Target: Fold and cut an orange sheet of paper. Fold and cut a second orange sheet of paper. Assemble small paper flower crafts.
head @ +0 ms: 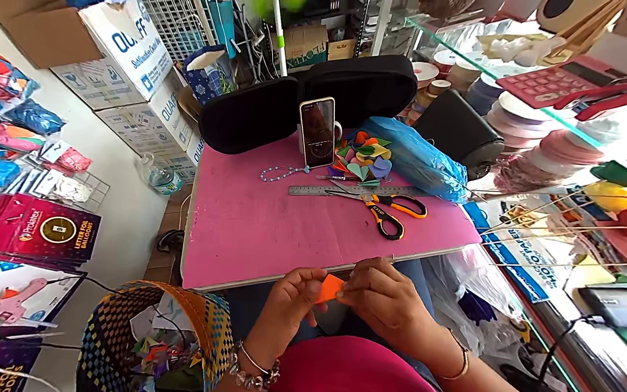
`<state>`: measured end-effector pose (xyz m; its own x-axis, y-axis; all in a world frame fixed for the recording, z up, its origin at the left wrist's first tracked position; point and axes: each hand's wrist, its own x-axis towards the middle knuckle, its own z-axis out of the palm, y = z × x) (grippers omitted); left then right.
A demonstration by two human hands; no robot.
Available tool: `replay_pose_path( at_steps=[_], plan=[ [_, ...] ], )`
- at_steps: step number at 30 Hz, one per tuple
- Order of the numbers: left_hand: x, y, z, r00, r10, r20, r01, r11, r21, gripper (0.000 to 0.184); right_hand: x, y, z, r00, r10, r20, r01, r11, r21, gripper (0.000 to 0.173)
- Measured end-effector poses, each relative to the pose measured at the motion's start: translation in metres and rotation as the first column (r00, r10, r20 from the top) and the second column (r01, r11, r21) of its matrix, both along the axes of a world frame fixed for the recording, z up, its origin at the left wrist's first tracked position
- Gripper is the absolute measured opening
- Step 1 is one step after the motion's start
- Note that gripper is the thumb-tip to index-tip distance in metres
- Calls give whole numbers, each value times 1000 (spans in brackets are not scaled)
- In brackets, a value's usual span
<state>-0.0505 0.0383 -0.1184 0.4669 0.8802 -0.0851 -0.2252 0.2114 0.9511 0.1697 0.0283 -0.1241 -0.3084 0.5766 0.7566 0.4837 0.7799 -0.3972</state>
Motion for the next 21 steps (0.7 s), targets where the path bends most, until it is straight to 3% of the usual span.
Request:
replay_pose_path(
  at_steps=[2,5,7,10,13,16,19,21],
  plan=[
    [4,0,4,999,44,-23,-46,997,-70,23,5,3,1,995,-3,102,0,1000,24,10],
    [5,3,2,984,165,-62,-167,986,-20,36,25,15,6,972,-156,173,177,978,-107,23],
    [5,6,-1,969,247,-30,-246,969,24,46,49,33,7,906,-350,238,401,889,-221,38],
    [3,11,-3,939,342,41,-344,929,138,40,82,58,-2,768,-511,385,632,701,-330,45],
    [1,16,-5,916,397,49,-394,874,285,34,94,63,-11,775,-474,418,622,690,-370,40],
    [-1,16,-5,901,434,24,-420,854,309,46,97,52,-3,806,-434,402,586,675,-447,39],
    [-2,17,-2,897,442,-9,-424,866,265,51,102,43,14,773,-433,464,634,523,-569,49],
    [-2,16,1,903,429,-19,-416,886,204,39,108,40,20,748,-398,532,664,457,-592,53]
  ],
)
